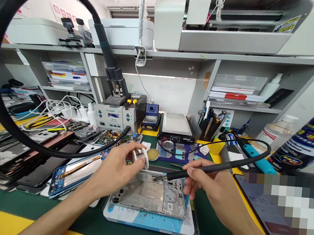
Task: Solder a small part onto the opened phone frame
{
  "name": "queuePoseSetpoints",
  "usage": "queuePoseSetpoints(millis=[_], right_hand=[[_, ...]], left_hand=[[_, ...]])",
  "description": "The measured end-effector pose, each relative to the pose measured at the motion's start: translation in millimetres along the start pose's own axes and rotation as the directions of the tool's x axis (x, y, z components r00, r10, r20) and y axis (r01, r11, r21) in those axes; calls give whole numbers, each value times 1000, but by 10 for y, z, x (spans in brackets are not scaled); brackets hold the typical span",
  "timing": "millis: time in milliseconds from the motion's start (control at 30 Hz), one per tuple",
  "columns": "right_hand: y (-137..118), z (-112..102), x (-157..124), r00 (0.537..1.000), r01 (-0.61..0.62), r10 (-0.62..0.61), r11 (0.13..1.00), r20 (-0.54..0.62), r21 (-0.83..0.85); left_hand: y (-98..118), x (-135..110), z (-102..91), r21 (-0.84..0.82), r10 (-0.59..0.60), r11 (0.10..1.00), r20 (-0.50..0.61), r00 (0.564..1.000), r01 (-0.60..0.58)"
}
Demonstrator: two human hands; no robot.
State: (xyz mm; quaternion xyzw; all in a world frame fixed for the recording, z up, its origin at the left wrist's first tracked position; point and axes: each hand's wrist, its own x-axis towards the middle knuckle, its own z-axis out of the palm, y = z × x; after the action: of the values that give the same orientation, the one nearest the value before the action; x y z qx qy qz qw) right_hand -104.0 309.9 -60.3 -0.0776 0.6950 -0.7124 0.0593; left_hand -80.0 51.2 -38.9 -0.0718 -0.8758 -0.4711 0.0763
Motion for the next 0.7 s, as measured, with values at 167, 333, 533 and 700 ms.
queuePoseSetpoints(millis=[167, 333, 533, 700], right_hand=[[-14, 15, -5, 1000, -2, 2, 1000, 5, -10], [-25, 31, -30, 1000, -5, 5, 1000, -17, -6], [-5, 4, -29, 1000, 7, -7, 1000, 7, -15], [8, -13, -10, 1000, 14, -13, 1000, 8, -22]], left_hand=[[-6, 8, 13, -5, -2, 1000, 4, 1000, 2], [-6, 3, 13, -4, -2, 1000, 7, 1000, 2], [-9, -4, 11, -1, -2, 1000, 6, 1000, 2], [-18, 7, 14, -2, -2, 1000, 10, 1000, 2]])
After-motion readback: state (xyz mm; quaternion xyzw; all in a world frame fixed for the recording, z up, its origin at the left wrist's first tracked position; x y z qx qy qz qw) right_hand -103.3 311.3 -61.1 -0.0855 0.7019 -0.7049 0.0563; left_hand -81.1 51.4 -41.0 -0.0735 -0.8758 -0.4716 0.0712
